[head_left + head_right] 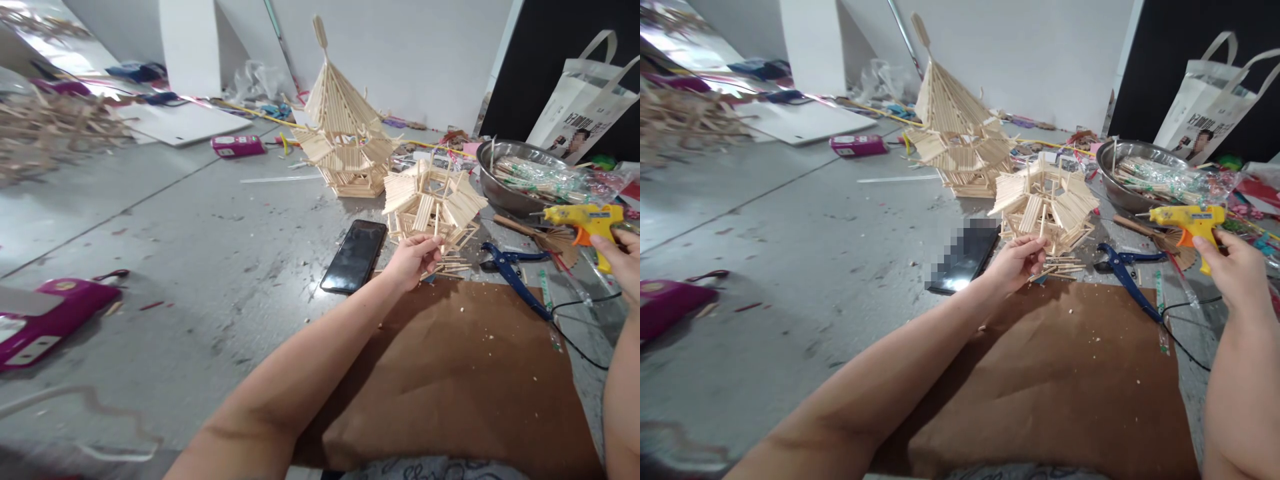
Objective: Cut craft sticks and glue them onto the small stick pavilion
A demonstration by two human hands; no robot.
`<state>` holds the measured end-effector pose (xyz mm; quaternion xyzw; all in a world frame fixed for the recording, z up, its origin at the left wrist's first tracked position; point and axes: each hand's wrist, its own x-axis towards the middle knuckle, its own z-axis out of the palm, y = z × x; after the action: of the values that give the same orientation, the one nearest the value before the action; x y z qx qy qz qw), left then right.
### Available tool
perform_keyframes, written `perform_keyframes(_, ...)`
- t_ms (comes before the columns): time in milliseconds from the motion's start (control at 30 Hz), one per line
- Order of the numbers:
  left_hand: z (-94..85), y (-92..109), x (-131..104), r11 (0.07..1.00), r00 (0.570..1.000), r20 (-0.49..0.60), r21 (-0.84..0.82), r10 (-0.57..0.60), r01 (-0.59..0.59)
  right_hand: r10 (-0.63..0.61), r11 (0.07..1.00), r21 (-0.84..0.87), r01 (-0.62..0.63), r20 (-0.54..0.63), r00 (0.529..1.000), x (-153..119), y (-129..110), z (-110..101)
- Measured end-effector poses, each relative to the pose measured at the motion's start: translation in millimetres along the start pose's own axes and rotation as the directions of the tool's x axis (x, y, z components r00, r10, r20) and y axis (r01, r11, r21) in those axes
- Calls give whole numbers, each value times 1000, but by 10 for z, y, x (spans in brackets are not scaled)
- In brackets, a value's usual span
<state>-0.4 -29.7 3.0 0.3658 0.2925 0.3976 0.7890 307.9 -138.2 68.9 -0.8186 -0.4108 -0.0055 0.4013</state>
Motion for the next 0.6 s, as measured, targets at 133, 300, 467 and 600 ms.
perform_keyframes(133,-70,12,70,999,1000,-9,-31,-14,13,-11,993,116,8,25,1000,-22,-30,50)
perform_keyframes(300,-98,38,99,999,999,-40,-32,-22,20,-9,999,53,7,29,1000,-78,-116,66)
perform_keyframes(467,-99,31,107,999,999,-38,-43,20,-22,-48,997,64,46,43,998,-97,-120,89)
perform_keyframes(600,-98,17,103,999,998,-52,-32,26,-28,-51,998,37,49,58,997,-86,-85,97)
